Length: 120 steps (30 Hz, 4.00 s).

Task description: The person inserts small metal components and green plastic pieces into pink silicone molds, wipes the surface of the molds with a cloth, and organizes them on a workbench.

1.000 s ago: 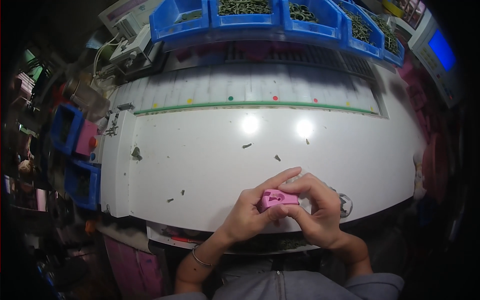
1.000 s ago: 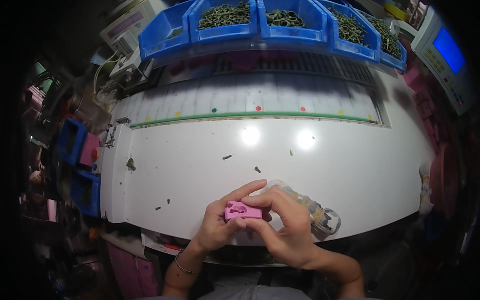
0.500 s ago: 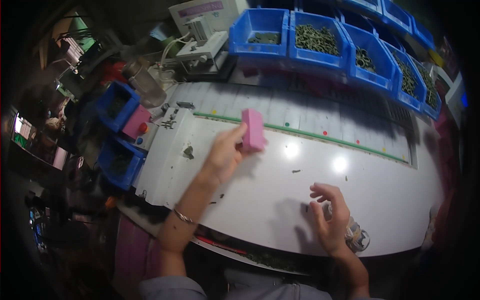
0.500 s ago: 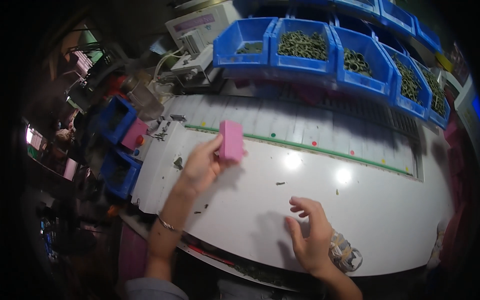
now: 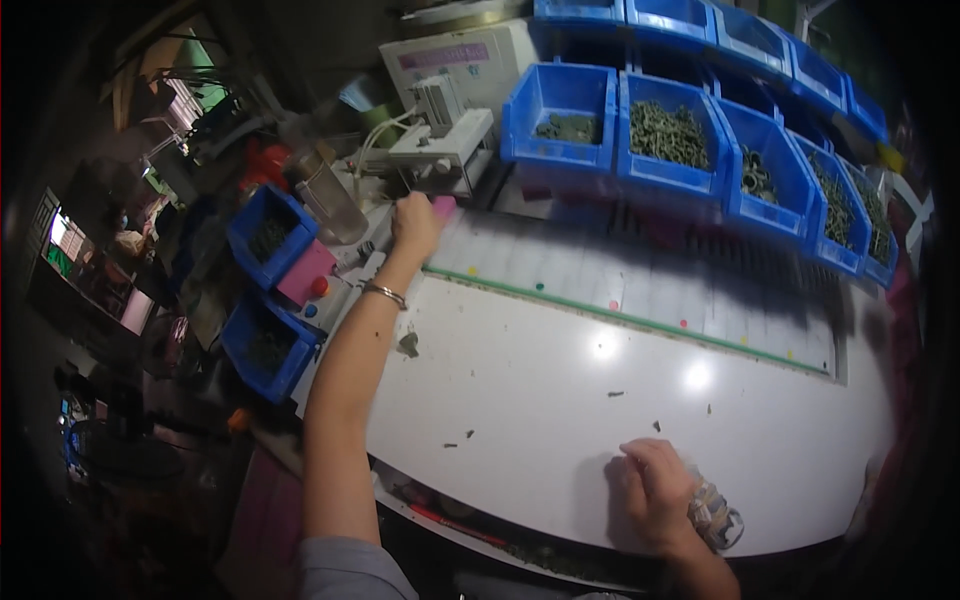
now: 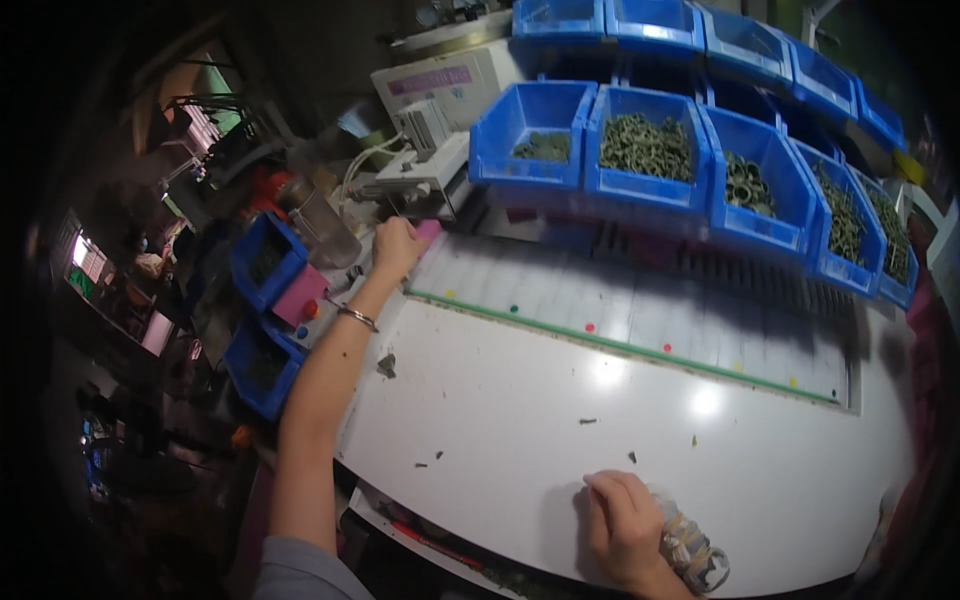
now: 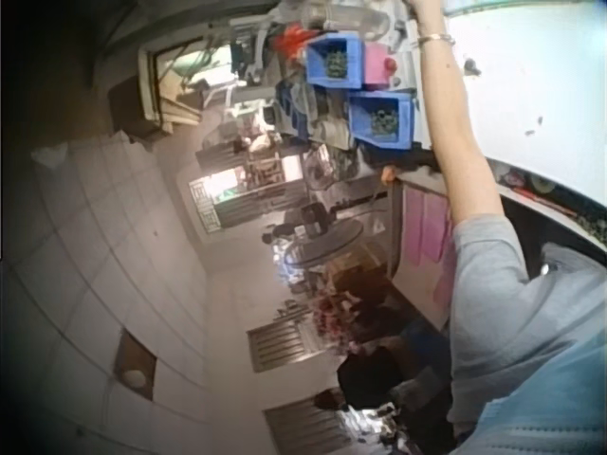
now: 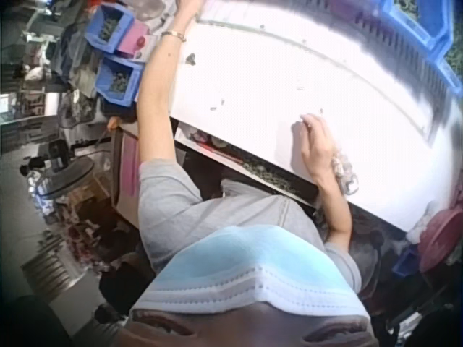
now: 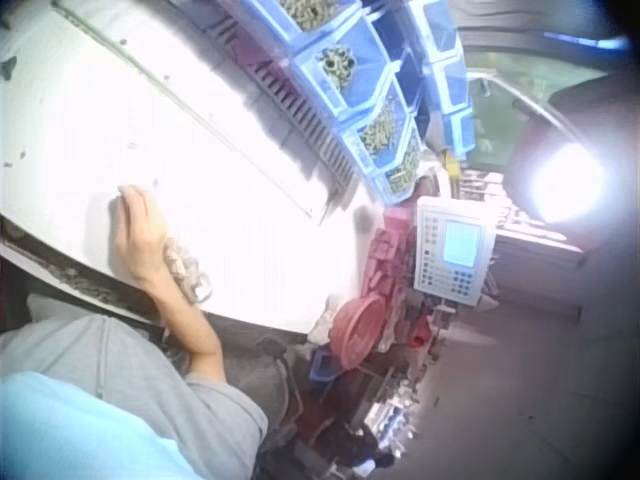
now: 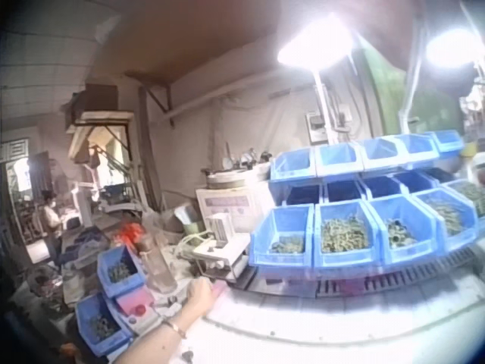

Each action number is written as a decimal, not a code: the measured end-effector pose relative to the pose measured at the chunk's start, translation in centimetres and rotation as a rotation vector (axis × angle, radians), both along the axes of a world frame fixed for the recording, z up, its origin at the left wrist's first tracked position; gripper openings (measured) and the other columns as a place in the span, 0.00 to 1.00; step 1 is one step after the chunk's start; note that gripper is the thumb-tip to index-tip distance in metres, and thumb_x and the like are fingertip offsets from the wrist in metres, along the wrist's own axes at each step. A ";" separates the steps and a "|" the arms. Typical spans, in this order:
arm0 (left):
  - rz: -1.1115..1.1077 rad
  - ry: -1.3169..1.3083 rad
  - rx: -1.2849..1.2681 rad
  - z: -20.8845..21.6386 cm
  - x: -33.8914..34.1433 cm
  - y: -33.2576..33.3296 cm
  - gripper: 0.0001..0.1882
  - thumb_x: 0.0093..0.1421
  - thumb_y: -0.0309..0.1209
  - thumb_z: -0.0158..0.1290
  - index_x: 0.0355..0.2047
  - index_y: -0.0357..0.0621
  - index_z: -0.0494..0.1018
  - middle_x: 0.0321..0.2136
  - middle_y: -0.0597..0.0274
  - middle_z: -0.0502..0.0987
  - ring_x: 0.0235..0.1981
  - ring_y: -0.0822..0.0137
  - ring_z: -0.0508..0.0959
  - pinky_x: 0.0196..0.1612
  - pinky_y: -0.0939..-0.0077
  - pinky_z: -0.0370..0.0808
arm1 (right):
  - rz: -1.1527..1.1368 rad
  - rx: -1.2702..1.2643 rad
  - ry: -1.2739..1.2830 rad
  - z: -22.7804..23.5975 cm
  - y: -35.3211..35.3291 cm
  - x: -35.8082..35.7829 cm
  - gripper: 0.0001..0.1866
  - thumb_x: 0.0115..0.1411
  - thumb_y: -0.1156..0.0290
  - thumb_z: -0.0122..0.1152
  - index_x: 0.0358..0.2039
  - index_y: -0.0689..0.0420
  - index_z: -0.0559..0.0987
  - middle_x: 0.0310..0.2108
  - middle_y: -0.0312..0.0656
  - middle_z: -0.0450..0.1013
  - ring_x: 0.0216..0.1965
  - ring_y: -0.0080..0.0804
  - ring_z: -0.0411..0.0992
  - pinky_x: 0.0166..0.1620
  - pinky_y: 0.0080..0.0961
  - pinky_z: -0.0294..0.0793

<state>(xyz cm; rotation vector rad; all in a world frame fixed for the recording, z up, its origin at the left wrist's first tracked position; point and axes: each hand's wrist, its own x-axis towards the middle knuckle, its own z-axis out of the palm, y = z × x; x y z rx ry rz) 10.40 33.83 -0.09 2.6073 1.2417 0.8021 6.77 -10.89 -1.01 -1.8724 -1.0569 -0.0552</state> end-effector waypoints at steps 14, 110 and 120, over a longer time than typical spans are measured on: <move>-0.635 0.413 -0.129 -1.5 -18.1 -19.6 0.52 0.58 0.63 0.35 0.60 0.21 0.35 0.62 0.29 0.36 0.64 0.37 0.38 0.64 0.50 0.38 | 0.222 -0.444 -0.070 0.4 -6.1 -1.0 0.36 0.46 0.75 0.63 0.56 0.70 0.61 0.58 0.61 0.56 0.57 0.55 0.60 0.57 0.41 0.60; -1.073 0.199 -0.189 -3.4 20.9 -18.6 0.44 0.46 0.63 0.54 0.55 0.48 0.63 0.57 0.52 0.63 0.57 0.55 0.63 0.59 0.61 0.60 | -0.047 -0.838 0.076 3.8 4.6 31.4 0.34 0.38 0.55 0.66 0.47 0.58 0.73 0.45 0.52 0.71 0.47 0.45 0.69 0.51 0.33 0.67; -0.778 0.230 -0.023 0.4 14.1 -23.5 0.35 0.38 0.65 0.57 0.20 0.39 0.78 0.21 0.48 0.77 0.23 0.54 0.79 0.27 0.65 0.75 | 0.176 -0.633 0.012 3.3 2.4 30.7 0.50 0.36 0.63 0.74 0.60 0.54 0.59 0.55 0.53 0.63 0.56 0.43 0.62 0.59 0.31 0.59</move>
